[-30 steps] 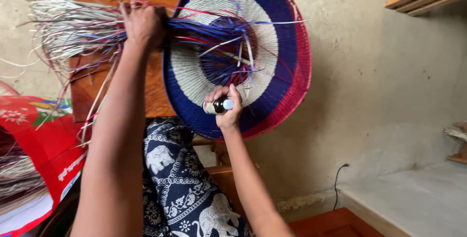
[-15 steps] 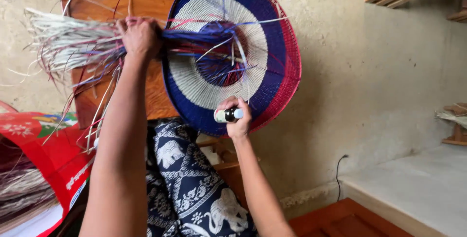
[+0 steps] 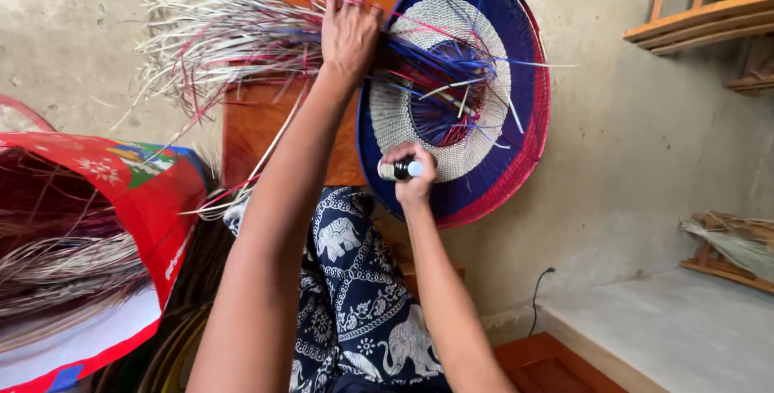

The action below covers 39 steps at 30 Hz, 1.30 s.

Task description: Weaving colored fibers into a circular pattern using hands and a small bottle

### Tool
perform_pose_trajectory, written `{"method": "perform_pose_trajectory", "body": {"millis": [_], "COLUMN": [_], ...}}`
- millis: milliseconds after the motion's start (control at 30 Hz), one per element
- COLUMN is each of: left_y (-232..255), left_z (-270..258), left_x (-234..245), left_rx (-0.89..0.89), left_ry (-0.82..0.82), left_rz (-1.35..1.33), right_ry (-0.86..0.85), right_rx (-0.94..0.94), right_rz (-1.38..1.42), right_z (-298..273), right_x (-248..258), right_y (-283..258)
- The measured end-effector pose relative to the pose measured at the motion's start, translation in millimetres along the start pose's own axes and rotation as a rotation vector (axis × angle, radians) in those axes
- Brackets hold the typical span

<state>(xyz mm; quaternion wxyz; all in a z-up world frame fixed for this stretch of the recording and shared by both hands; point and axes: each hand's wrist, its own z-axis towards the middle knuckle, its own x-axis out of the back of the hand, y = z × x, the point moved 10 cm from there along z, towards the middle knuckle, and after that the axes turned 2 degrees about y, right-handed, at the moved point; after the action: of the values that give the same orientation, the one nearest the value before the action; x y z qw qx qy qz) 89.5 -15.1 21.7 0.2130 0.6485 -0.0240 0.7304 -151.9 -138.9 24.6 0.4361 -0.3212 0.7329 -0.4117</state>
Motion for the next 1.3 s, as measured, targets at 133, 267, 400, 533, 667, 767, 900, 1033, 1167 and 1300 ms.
{"method": "perform_pose_trajectory", "body": {"millis": [133, 267, 400, 533, 667, 767, 900, 1033, 1167, 1300], "left_y": [-1.8, 6.8, 28.1, 42.4, 37.6, 28.2, 29.1, 33.1, 28.1, 30.7], "left_z": [-57.0, -95.5, -56.7, -5.8, 19.0, 25.5, 33.7, 37.7, 31.4, 33.9], "left_x": [65.4, 89.7, 65.6, 8.8, -29.2, -7.6, -25.6, -19.9, -23.0, -49.3], "left_rx": [-0.123, -0.155, -0.142, -0.176, -0.177, -0.216, -0.206, -0.186, -0.105, -0.128], "left_ry": [0.218, 0.193, -0.028, -0.011, 0.119, 0.248, 0.089, 0.079, -0.208, -0.001], "left_rz": [-0.085, -0.152, -0.179, -0.015, 0.048, -0.076, -0.101, -0.059, -0.090, -0.056], "right_ry": [0.023, 0.061, -0.036, -0.113, -0.204, -0.158, 0.031, -0.023, -0.033, 0.036], "right_rx": [0.042, 0.135, 0.169, 0.161, 0.151, 0.225, 0.182, 0.262, 0.350, 0.281], "right_rz": [0.056, 0.018, -0.121, -0.167, -0.031, -0.162, -0.292, -0.182, -0.239, -0.067], "right_z": [27.9, 42.7, 28.8, 2.7, -20.2, -1.7, 57.0, 73.9, 29.3, 21.6], "right_x": [-18.1, -31.3, -47.4, -36.1, -18.4, -35.2, -66.1, -65.6, 3.2, 62.8], "right_y": [12.9, 12.7, -5.7, -21.1, -27.4, -22.0, -15.3, -23.3, -59.5, -59.1]}}
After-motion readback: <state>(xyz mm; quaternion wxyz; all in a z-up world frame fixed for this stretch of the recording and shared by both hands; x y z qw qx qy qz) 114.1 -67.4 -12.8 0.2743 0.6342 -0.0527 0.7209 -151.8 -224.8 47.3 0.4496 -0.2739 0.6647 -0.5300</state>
